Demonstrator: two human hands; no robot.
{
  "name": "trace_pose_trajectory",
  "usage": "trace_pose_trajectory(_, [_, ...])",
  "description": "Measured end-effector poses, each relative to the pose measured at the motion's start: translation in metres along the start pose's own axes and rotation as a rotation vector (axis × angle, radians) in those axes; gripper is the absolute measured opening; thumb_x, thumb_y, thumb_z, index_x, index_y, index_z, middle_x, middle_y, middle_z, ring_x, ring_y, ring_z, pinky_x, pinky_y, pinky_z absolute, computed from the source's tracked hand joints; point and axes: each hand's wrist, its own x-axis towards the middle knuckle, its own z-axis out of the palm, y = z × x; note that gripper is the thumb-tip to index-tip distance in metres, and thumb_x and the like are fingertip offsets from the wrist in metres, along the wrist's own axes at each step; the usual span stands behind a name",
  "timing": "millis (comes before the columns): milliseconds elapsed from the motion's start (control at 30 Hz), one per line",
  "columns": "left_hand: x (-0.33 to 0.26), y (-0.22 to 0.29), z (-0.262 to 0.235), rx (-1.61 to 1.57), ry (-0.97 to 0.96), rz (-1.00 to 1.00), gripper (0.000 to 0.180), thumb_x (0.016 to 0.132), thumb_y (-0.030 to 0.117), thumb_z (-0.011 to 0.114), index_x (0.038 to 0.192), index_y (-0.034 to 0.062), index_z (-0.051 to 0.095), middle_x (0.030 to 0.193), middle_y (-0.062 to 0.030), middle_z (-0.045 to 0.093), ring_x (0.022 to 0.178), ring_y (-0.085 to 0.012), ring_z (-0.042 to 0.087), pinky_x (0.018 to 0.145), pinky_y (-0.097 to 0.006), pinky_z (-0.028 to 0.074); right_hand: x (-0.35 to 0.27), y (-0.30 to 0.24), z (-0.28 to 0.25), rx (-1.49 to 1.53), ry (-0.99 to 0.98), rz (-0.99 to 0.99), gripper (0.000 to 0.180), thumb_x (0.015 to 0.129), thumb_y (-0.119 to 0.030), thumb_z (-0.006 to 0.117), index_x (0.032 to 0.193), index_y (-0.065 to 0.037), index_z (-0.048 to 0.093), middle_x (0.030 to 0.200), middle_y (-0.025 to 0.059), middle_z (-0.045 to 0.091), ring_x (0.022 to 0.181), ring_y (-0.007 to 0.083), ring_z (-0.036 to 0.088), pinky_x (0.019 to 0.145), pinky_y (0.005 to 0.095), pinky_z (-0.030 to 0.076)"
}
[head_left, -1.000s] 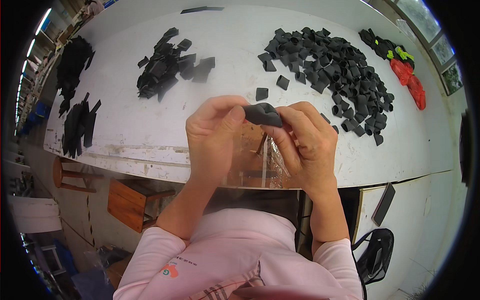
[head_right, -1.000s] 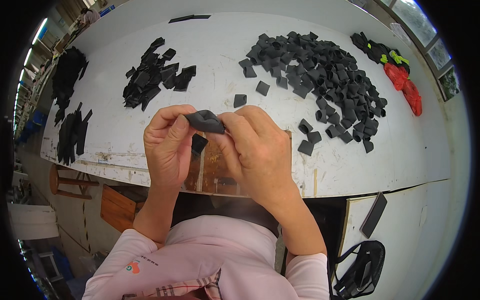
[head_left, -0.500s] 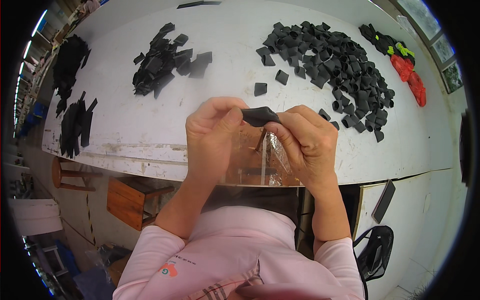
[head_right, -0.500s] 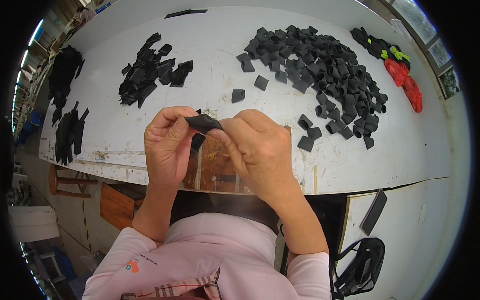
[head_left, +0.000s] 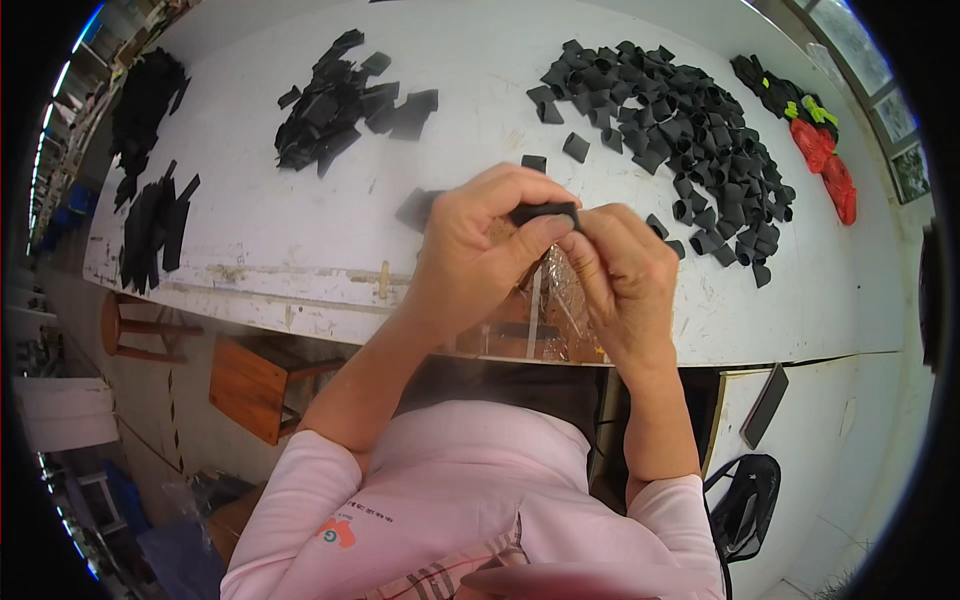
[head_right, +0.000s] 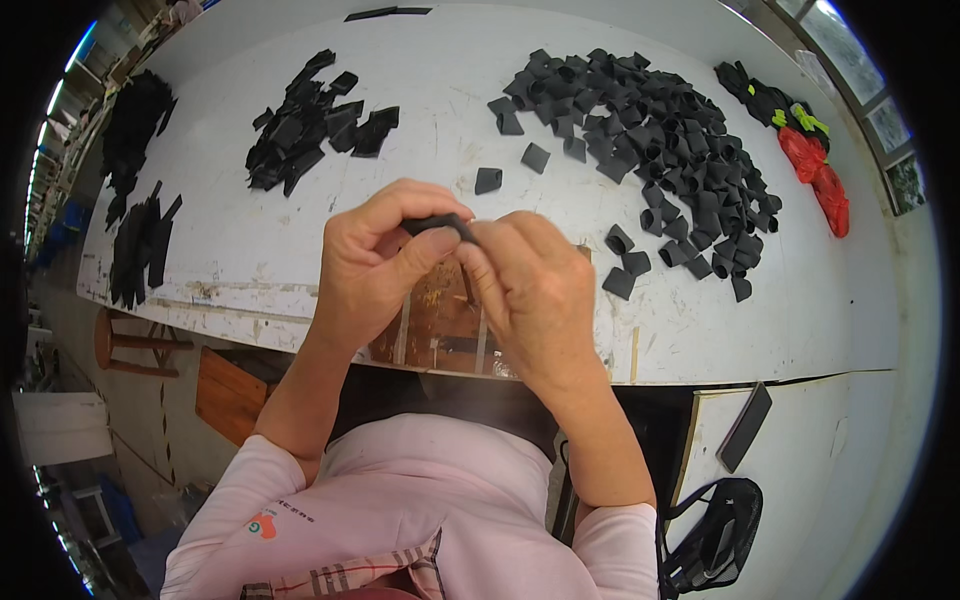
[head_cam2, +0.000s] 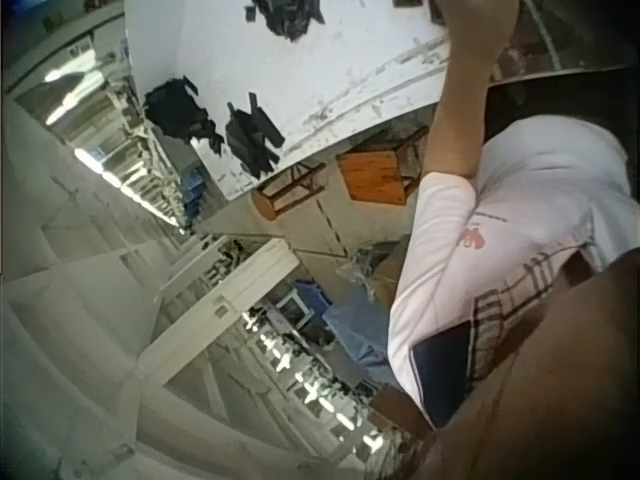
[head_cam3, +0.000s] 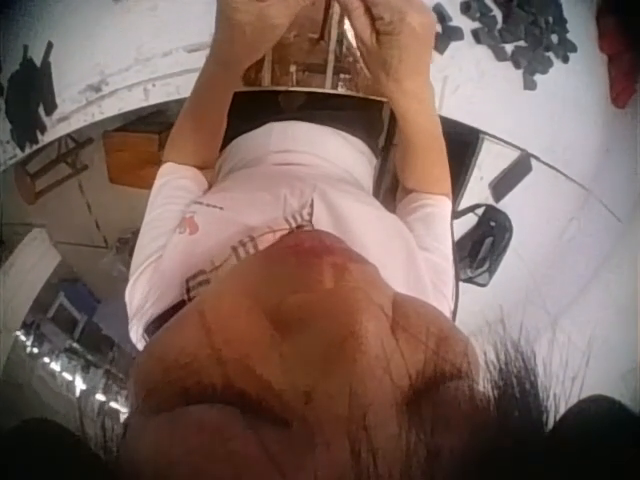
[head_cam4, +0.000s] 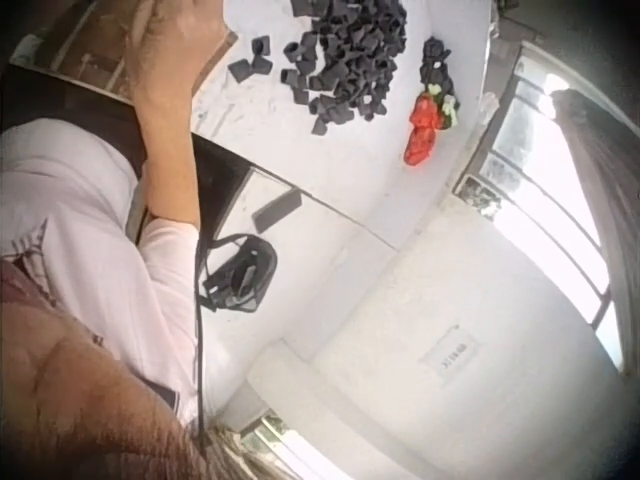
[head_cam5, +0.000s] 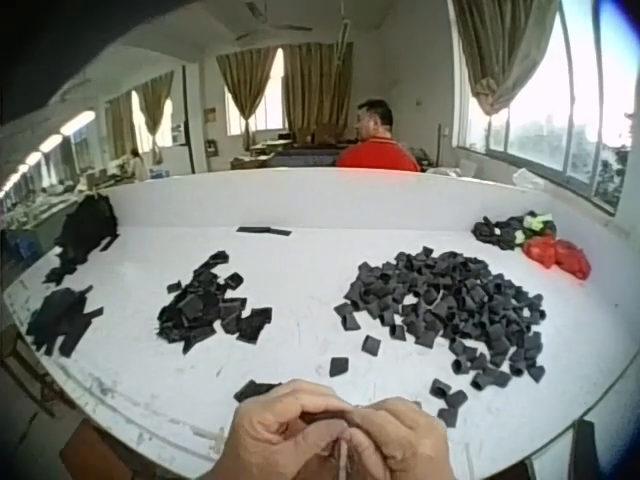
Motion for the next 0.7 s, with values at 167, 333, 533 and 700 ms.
trace_pose_trajectory(167, [-0.009,-0.006,-0.001,-0.136,0.032,-0.17,0.007,0.08,0.001,0.058,0.086,-0.0026,0.058,0.075,-0.003,0.057,0.068,-0.0075,0.052,0.061,-0.019,0.042,0.005,-0.003,-0.005,0.041,-0.005,0.1,0.004,0.073,-0.005,0.063,0.075,-0.003,0.061,0.059,0.0078,0.05,0.049,0.0195,0.049,0.045,0.0281,0.038])
trace_pose_trajectory(333, [-0.022,-0.022,-0.008,0.066,0.111,-0.229,0.008,0.081,0.004,0.058,0.086,-0.002,0.057,0.066,-0.0009,0.057,0.061,-0.0071,0.052,0.057,-0.02,0.043,0.025,0.003,-0.018,0.294,-0.021,0.153,0.012,0.078,-0.012,0.061,0.076,0.0,0.062,0.059,0.0038,0.055,0.049,0.0086,0.047,0.045,0.0224,0.035])
trace_pose_trajectory(533, [-0.053,-0.071,-0.032,0.857,0.207,-0.263,0.024,0.073,0.005,0.059,0.096,0.0005,0.051,0.086,-0.0126,0.055,0.076,-0.0248,0.056,0.067,-0.033,0.045,0.018,0.04,-0.016,0.481,0.328,0.566,0.032,0.086,-0.027,0.051,0.088,0.004,0.061,0.063,0.0027,0.057,0.051,0.0048,0.044,0.046,0.0192,0.033])
trace_pose_trajectory(700, [-0.08,-0.089,-0.044,1.085,-0.07,-0.135,0.027,0.071,0.002,0.061,0.097,0.0024,0.054,0.093,-0.013,0.05,0.081,-0.0308,0.053,0.069,-0.037,0.045,-0.053,0.031,0.012,0.666,0.046,0.801,0.022,0.087,-0.021,0.052,0.084,-0.001,0.062,0.06,-0.0009,0.053,0.052,0.0027,0.044,0.046,0.0163,0.035])
